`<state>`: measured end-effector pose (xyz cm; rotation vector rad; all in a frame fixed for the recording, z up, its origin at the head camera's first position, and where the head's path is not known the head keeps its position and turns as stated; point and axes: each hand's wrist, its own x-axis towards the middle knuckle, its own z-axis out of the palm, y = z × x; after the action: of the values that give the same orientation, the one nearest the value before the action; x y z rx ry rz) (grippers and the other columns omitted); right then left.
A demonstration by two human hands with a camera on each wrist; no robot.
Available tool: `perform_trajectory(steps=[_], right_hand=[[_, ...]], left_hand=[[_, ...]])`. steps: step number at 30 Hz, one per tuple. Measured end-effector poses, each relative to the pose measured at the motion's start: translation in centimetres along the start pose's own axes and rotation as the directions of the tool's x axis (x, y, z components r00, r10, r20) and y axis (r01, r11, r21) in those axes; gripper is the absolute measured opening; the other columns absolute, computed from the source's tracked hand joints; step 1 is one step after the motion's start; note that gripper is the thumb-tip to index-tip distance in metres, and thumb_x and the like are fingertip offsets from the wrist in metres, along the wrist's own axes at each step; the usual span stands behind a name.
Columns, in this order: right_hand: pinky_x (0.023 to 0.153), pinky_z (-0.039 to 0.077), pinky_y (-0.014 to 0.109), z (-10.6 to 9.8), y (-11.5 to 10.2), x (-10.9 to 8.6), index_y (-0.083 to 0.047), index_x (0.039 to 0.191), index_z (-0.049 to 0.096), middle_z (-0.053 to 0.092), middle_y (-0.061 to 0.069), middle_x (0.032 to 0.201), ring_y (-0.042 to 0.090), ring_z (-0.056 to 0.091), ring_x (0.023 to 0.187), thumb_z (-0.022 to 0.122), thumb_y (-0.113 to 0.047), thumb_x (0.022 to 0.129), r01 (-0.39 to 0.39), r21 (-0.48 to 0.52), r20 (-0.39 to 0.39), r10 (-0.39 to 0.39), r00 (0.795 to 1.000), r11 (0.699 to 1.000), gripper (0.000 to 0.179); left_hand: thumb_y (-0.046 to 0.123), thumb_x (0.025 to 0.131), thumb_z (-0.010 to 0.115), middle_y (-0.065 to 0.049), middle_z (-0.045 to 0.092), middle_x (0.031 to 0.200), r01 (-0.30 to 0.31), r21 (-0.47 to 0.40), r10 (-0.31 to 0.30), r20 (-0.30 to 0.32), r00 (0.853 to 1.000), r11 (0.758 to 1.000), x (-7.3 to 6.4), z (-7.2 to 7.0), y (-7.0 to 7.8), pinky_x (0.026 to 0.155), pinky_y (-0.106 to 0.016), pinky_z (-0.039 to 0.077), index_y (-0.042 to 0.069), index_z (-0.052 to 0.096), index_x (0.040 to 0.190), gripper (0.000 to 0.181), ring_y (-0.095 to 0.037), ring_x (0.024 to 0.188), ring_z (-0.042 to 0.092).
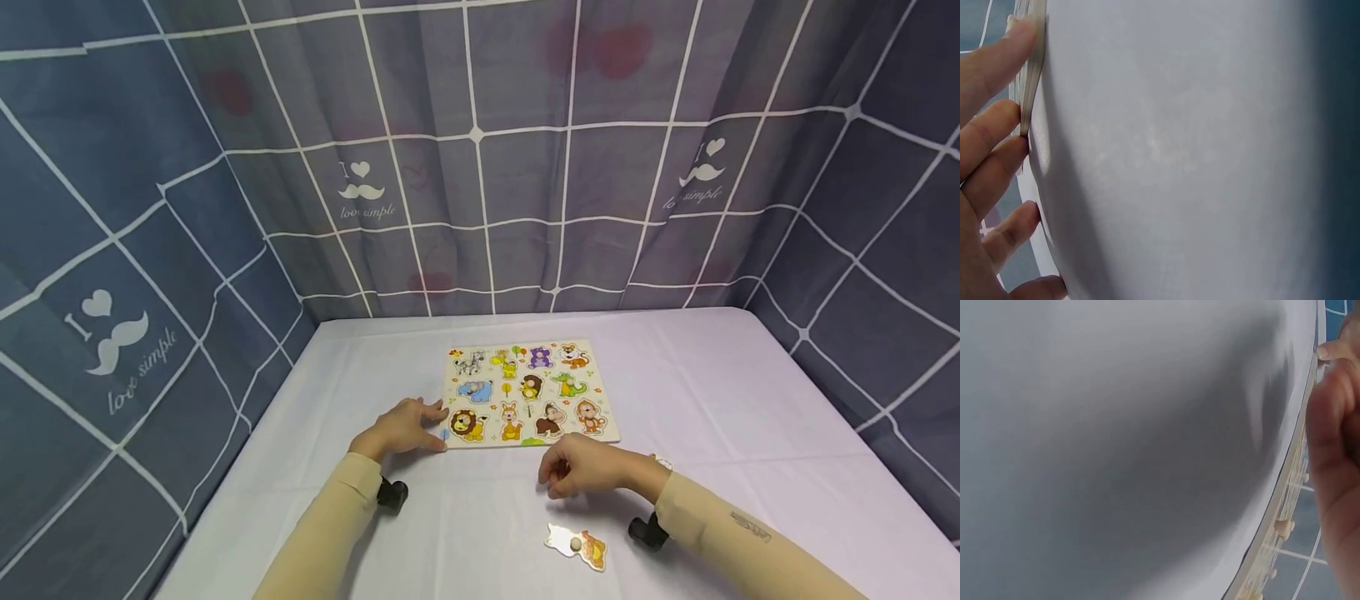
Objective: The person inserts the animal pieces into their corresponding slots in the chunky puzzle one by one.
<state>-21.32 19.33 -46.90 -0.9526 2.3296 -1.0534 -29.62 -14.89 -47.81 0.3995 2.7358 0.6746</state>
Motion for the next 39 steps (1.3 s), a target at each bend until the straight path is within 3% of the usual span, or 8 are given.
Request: perform_trajectory(steps=[5,13,23,39], right_hand=[[0.056,0.048,0.014,0.4,-0.3,-0.9,-0.008,0.090,0.074,0.064,-0.010,0.071,-0.008,0.052,0.063,0.074,-0.002,0.080,0.048,0.070,0.096,-0.055,0.994,0.996,0.012],[0.052,0.046,0.012,1.0,-1.2,-2.0,-0.005,0.079,0.069,0.060,-0.010,0.066,-0.008,0.050,0.059,0.079,-0.002,0.073,0.029,0.084,0.206,-0.046,0.977,0.996,0.012],[0.053,0.047,0.013,1.5,-1.5,-2.3,-0.007,0.080,0.070,0.058,-0.015,0.067,-0.010,0.049,0.060,0.079,0.001,0.072,0.003,0.026,0.239,-0.009,0.971,1.000,0.014],[0.048,0.043,0.011,2.4,-1.4,-3.5,-0.011,0.075,0.070,0.055,-0.016,0.063,-0.013,0.045,0.057,0.075,0.005,0.069,0.065,-0.064,0.195,-0.051,0.980,0.996,0.018]], left_hand=[[0.042,0.072,0.087,0.009,0.047,0.153,0.002,-0.001,-0.002,0.001,1.000,1.000,0.0,-0.1,0.2,0.115,-0.071,0.026,0.026,0.064,0.134,0.067,-0.032,0.152,0.029],[0.044,0.072,0.086,0.009,0.047,0.154,0.008,0.007,-0.008,0.007,1.000,1.000,-0.1,-0.2,0.0,0.114,-0.071,0.027,0.027,0.064,0.134,0.068,-0.032,0.152,0.029],[0.043,0.073,0.086,0.009,0.046,0.154,0.014,-0.005,-0.014,0.007,1.000,1.000,-0.2,-0.4,-0.1,0.115,-0.071,0.026,0.027,0.064,0.134,0.067,-0.031,0.152,0.029],[0.043,0.073,0.086,0.009,0.046,0.154,0.012,-0.012,-0.012,0.001,1.000,1.000,-0.2,-0.2,0.3,0.117,-0.067,0.027,0.026,0.064,0.134,0.067,-0.032,0.152,0.028]])
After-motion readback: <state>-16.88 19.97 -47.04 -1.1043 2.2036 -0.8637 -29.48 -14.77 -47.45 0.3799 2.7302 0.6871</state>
